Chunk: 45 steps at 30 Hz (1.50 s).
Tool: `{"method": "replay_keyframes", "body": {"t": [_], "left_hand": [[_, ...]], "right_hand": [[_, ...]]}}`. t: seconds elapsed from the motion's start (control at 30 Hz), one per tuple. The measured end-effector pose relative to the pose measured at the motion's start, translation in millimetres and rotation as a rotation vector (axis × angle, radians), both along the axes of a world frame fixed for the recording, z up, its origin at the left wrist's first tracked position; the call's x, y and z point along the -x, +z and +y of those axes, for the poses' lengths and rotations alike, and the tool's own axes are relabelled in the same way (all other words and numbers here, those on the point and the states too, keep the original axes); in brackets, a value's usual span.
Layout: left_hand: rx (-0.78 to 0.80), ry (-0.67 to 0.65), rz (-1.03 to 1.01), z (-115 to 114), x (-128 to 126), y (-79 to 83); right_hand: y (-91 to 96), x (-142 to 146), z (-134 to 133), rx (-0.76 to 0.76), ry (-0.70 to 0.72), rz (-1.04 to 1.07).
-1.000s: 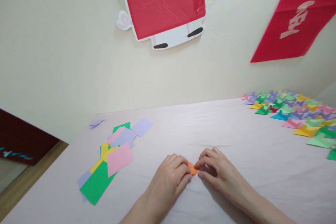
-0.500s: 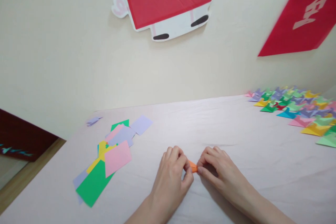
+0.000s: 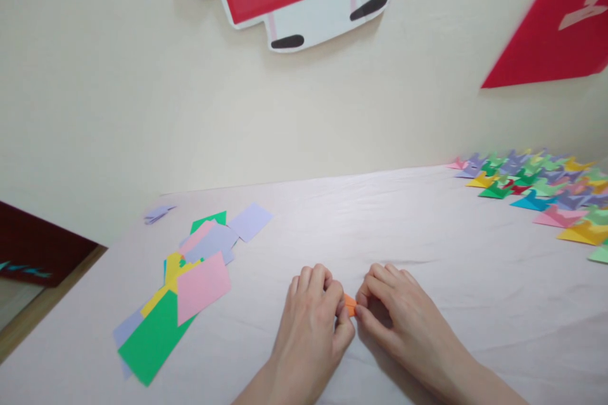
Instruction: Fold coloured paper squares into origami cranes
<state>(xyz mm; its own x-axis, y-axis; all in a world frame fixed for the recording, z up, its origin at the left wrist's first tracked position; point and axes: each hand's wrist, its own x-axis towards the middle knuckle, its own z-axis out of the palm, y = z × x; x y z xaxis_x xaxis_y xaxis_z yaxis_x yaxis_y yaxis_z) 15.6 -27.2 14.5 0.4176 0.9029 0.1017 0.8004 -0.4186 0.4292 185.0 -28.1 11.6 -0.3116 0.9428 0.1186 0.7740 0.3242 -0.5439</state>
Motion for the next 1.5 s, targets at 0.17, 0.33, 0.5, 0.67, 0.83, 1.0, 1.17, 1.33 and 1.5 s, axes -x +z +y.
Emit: {"method": "replay_keyframes", "body": {"t": [0.17,0.33,0.5,0.67,0.83,1.0,1.17,1.33,1.5], "left_hand": [[0.014,0.006,0.023,0.2,-1.2,-2.2],[-0.001,0.031,0.069,0.8,-3.7,-2.4],[-0.026,0.047,0.116,0.0,-5.2,-4.0],[-0.052,0.066,0.166,-0.7,-6.9,-6.7],[-0.028,0.081,0.156,-1.1,-7.5,-7.0],[-0.034,0.088,0.146,-4.2,-8.2,-8.6],[-0.075,0.113,0.154,-6.0,-11.2,-10.1],[-0.100,0.141,0.180,-6.0,-12.7,-10.6],[-0.090,0.162,0.168,-8.5,-11.7,-10.6]], "right_hand": [[-1.3,-0.3,1.5,0.015,0.002,-0.021],[-0.8,0.2,1.3,0.013,0.006,-0.034],[-0.1,-4.4,0.1,0.044,0.034,0.027],[0.6,-6.7,0.6,0.089,0.035,0.083],[3.3,1.1,-0.6,0.089,-0.036,0.069],[3.9,8.4,-4.4,0.034,-0.074,0.007],[2.8,9.3,-6.4,0.000,-0.071,-0.015],[1.3,9.2,-6.1,-0.001,-0.080,-0.012],[-1.9,5.6,-4.0,0.038,-0.070,0.030]]}}
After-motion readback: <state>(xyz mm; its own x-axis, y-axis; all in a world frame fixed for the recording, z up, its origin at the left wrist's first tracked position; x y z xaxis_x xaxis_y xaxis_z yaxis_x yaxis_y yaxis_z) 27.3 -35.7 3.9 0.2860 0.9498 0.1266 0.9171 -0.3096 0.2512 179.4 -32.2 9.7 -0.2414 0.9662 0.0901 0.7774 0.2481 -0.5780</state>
